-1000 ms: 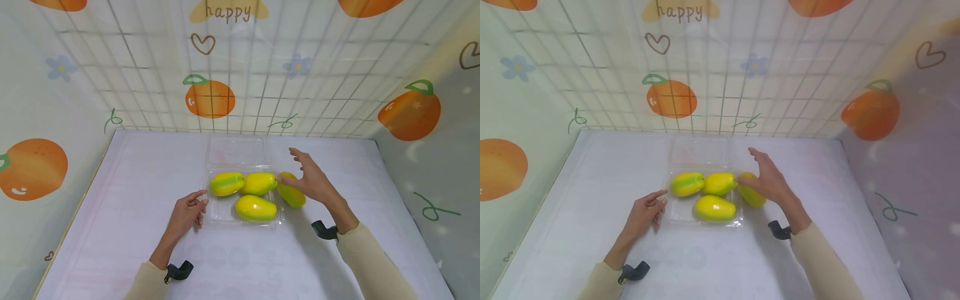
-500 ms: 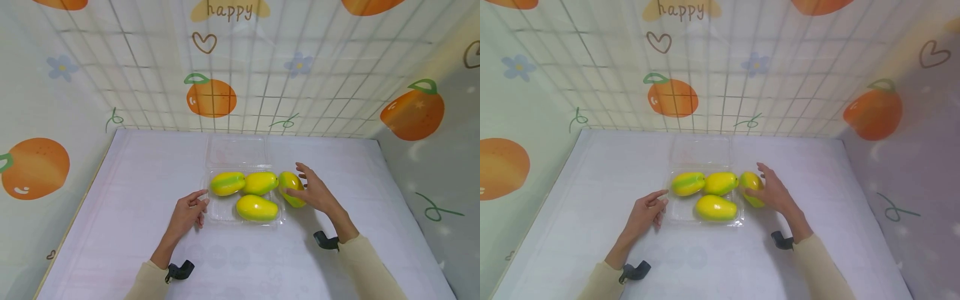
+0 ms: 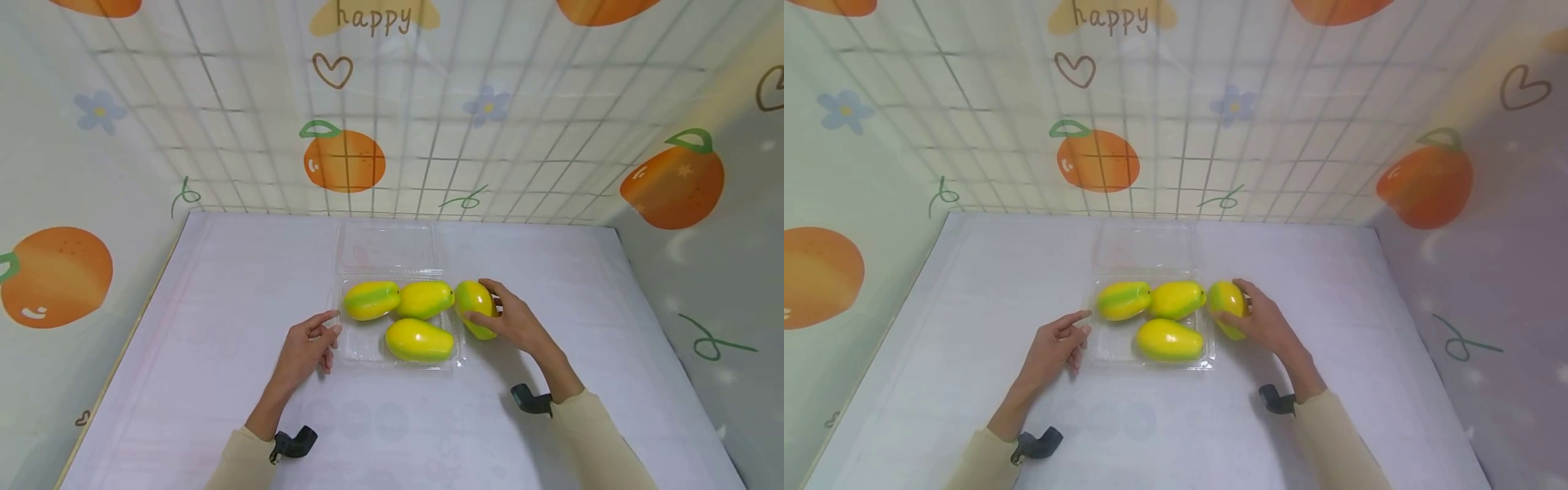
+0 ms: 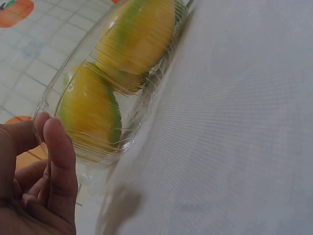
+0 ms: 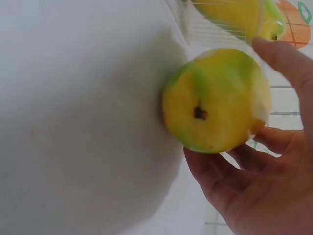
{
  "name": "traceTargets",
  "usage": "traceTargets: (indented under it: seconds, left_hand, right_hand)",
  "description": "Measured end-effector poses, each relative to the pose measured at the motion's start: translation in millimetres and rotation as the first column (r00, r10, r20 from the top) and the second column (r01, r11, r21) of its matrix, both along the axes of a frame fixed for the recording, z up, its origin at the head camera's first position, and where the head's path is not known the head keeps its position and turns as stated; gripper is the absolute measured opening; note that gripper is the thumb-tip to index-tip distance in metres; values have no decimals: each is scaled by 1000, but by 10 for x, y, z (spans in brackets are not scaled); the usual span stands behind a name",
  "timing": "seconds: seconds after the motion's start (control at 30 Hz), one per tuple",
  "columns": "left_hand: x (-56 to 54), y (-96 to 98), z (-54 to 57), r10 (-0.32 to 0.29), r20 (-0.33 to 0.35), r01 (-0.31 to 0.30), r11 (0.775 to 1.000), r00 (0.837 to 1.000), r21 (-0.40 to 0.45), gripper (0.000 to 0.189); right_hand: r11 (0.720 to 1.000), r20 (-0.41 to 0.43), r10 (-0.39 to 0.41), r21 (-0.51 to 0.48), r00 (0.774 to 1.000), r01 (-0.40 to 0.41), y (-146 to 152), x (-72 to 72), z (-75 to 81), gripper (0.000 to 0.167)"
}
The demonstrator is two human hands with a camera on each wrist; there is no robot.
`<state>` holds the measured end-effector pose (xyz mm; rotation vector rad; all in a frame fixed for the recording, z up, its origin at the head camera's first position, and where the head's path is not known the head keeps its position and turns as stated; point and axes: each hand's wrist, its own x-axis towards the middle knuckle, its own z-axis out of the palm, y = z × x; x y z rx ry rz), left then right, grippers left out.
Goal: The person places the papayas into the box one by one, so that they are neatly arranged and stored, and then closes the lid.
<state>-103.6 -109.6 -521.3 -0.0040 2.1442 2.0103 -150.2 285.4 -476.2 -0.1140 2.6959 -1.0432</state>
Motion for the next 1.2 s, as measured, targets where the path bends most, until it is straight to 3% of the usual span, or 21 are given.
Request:
traceTargets:
  seconds: [0.3, 0.7, 1.0, 1.2]
  left_hand:
    - [4, 6, 12, 4, 6, -4, 1000, 1000, 2, 42]
    - [-6, 1, -14, -8, -23, 8, 1000, 1000, -2, 41]
    - [0, -4, -13, -9, -23, 9, 1000, 1000, -1, 42]
    - [-4, -3, -22, -10, -25, 10, 1000, 1000, -10, 41]
  right_hand:
    - [999, -20, 0, 35, 1000, 1, 17, 1, 39, 81]
    - [999, -118, 30, 21, 993, -28, 19, -25, 426, 79]
    - [988, -290, 143, -10, 946, -152, -122, -44, 694, 75]
    - [975, -278, 217, 5, 936, -224, -358, -18, 934, 76]
